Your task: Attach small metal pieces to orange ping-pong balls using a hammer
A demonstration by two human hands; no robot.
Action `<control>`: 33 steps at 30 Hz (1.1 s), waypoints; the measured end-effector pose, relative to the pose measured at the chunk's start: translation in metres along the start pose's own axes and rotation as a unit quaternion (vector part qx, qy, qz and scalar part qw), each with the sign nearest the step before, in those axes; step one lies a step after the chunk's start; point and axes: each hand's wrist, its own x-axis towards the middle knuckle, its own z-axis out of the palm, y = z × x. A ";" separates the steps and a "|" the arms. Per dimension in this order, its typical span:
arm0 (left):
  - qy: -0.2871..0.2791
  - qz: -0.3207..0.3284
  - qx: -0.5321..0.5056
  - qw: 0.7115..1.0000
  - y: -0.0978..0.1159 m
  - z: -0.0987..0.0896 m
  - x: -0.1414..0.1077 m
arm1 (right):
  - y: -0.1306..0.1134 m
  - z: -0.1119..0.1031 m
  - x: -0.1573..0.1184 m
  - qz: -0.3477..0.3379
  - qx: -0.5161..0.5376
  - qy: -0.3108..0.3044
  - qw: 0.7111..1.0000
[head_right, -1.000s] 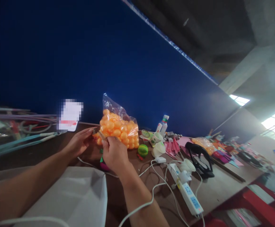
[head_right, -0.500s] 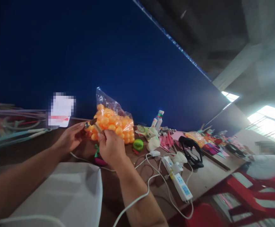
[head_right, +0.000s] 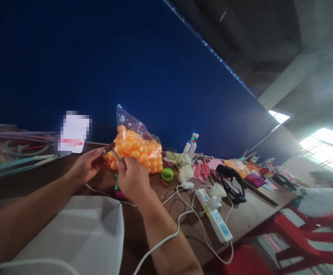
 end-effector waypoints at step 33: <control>-0.005 -0.023 0.027 0.999 0.000 0.001 0.001 | 0.001 0.001 0.000 0.008 -0.009 -0.015 1.000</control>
